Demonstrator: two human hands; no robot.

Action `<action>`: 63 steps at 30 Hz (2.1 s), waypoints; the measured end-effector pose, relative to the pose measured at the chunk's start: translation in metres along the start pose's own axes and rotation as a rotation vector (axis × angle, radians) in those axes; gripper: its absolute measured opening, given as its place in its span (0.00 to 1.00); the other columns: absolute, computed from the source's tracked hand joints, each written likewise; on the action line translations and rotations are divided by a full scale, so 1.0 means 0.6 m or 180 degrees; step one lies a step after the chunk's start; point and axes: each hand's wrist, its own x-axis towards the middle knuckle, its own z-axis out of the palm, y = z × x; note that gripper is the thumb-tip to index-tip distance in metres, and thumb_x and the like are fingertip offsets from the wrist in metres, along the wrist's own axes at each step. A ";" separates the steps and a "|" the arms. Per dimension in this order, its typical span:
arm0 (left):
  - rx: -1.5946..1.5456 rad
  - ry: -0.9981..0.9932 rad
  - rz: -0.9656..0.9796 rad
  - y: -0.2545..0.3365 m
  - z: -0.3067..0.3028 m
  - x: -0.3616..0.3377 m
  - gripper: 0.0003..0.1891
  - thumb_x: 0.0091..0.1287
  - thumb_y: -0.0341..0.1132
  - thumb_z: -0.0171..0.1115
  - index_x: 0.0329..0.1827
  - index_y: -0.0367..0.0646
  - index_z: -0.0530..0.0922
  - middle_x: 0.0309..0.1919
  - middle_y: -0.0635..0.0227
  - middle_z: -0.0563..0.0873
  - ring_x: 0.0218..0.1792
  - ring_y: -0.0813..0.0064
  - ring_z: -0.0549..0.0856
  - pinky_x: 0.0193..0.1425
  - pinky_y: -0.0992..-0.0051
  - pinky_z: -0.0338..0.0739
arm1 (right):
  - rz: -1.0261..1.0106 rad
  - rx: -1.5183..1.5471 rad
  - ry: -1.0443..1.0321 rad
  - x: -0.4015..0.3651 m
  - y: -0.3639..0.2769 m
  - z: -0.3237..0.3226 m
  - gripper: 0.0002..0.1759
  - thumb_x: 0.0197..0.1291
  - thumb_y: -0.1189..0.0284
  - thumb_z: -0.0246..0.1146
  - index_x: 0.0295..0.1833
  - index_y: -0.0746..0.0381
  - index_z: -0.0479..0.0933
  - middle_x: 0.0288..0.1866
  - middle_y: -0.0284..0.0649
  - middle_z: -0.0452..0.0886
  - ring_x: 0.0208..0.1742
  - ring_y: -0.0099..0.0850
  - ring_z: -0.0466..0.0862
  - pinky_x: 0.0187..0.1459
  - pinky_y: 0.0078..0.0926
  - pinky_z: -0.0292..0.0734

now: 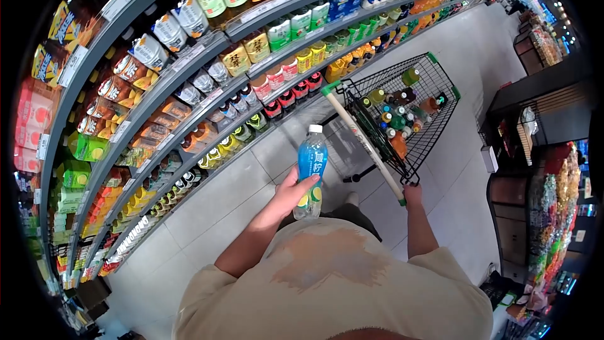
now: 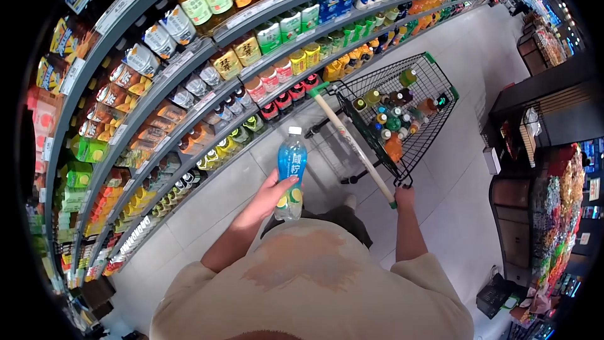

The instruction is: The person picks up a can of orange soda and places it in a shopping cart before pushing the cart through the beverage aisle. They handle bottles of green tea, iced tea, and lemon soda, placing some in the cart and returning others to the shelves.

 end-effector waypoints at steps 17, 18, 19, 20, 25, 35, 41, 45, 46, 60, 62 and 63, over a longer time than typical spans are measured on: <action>0.1734 -0.0416 -0.0150 -0.285 0.481 0.138 0.30 0.68 0.47 0.71 0.66 0.38 0.72 0.54 0.62 0.85 0.55 0.73 0.82 0.61 0.69 0.77 | -0.0478 0.1309 -0.2768 0.024 -0.045 -0.254 0.31 0.72 0.59 0.61 0.74 0.61 0.65 0.56 0.41 0.81 0.52 0.33 0.83 0.54 0.38 0.81; 0.1912 -0.0446 -0.0102 -0.293 0.504 0.149 0.31 0.68 0.48 0.71 0.66 0.38 0.72 0.54 0.61 0.84 0.55 0.72 0.82 0.61 0.69 0.76 | -0.0499 0.1306 -0.2759 0.020 -0.070 -0.277 0.31 0.72 0.59 0.61 0.74 0.61 0.65 0.56 0.41 0.81 0.52 0.33 0.83 0.54 0.38 0.81; 0.1873 -0.0623 0.0021 -0.294 0.525 0.158 0.36 0.67 0.49 0.71 0.70 0.37 0.68 0.57 0.56 0.82 0.58 0.68 0.82 0.63 0.67 0.76 | -0.0332 0.1700 -0.3301 0.020 -0.090 -0.295 0.31 0.73 0.58 0.60 0.74 0.62 0.65 0.58 0.40 0.80 0.54 0.34 0.82 0.55 0.39 0.80; 0.1858 -0.0620 0.0033 -0.302 0.542 0.170 0.36 0.67 0.49 0.71 0.70 0.37 0.68 0.57 0.56 0.82 0.58 0.68 0.82 0.63 0.67 0.76 | -0.0145 0.2085 -0.3845 0.029 -0.104 -0.304 0.30 0.74 0.57 0.59 0.73 0.62 0.66 0.59 0.39 0.79 0.56 0.34 0.82 0.57 0.39 0.80; 0.3147 -0.0826 0.0845 -0.303 0.623 0.237 0.40 0.68 0.43 0.70 0.78 0.37 0.59 0.65 0.49 0.74 0.67 0.55 0.76 0.71 0.62 0.71 | 0.0101 0.1812 -0.3816 0.129 -0.143 -0.295 0.29 0.69 0.60 0.67 0.69 0.61 0.69 0.61 0.37 0.78 0.59 0.31 0.81 0.60 0.37 0.78; 0.4989 -0.0065 0.0107 -0.388 0.600 0.442 0.30 0.68 0.52 0.64 0.70 0.50 0.71 0.65 0.57 0.77 0.70 0.53 0.72 0.75 0.46 0.62 | 0.0403 0.1513 -0.3132 0.396 -0.329 -0.335 0.24 0.66 0.50 0.66 0.50 0.59 0.73 0.36 0.43 0.83 0.35 0.37 0.86 0.38 0.37 0.84; 0.5675 -0.0016 -0.0323 -0.460 0.588 0.509 0.36 0.65 0.52 0.65 0.74 0.51 0.66 0.68 0.54 0.73 0.73 0.49 0.66 0.79 0.38 0.48 | 0.1323 0.1839 -0.3399 0.634 -0.430 -0.446 0.27 0.64 0.44 0.65 0.49 0.57 0.73 0.36 0.46 0.82 0.36 0.42 0.84 0.39 0.38 0.84; 0.5838 -0.0584 -0.0748 -0.454 0.624 0.596 0.36 0.57 0.47 0.71 0.69 0.47 0.71 0.56 0.54 0.82 0.64 0.52 0.77 0.70 0.45 0.66 | 0.1357 0.2120 -0.3125 0.742 -0.466 -0.526 0.27 0.64 0.44 0.65 0.48 0.57 0.74 0.36 0.46 0.82 0.36 0.42 0.84 0.40 0.40 0.83; 0.5716 -0.0819 -0.1278 -0.448 0.640 0.621 0.35 0.55 0.46 0.73 0.67 0.49 0.73 0.53 0.56 0.84 0.60 0.54 0.81 0.65 0.48 0.72 | 0.1521 0.2308 -0.3096 0.773 -0.466 -0.540 0.27 0.64 0.44 0.64 0.48 0.57 0.74 0.36 0.46 0.82 0.36 0.43 0.84 0.40 0.40 0.83; 0.5506 -0.0505 -0.2322 -0.520 0.864 1.046 0.28 0.57 0.44 0.69 0.61 0.46 0.82 0.52 0.59 0.89 0.53 0.59 0.88 0.54 0.61 0.82 | 0.1033 0.2037 -0.3734 1.257 -0.637 -0.698 0.25 0.66 0.50 0.65 0.52 0.60 0.74 0.41 0.46 0.81 0.43 0.43 0.84 0.46 0.40 0.82; 0.5463 -0.0511 -0.2489 -0.532 0.892 1.089 0.25 0.59 0.42 0.65 0.60 0.45 0.82 0.53 0.58 0.89 0.53 0.58 0.89 0.54 0.60 0.82 | 0.0908 0.1872 -0.3967 1.321 -0.694 -0.723 0.24 0.65 0.52 0.65 0.51 0.61 0.74 0.41 0.46 0.82 0.43 0.42 0.84 0.47 0.41 0.82; 0.5289 -0.0414 -0.2674 -0.525 0.929 1.122 0.24 0.60 0.40 0.63 0.60 0.43 0.82 0.53 0.57 0.88 0.54 0.57 0.88 0.55 0.60 0.82 | 0.0719 0.1665 -0.4156 1.353 -0.727 -0.734 0.23 0.65 0.54 0.66 0.51 0.62 0.74 0.41 0.45 0.82 0.43 0.42 0.84 0.47 0.42 0.82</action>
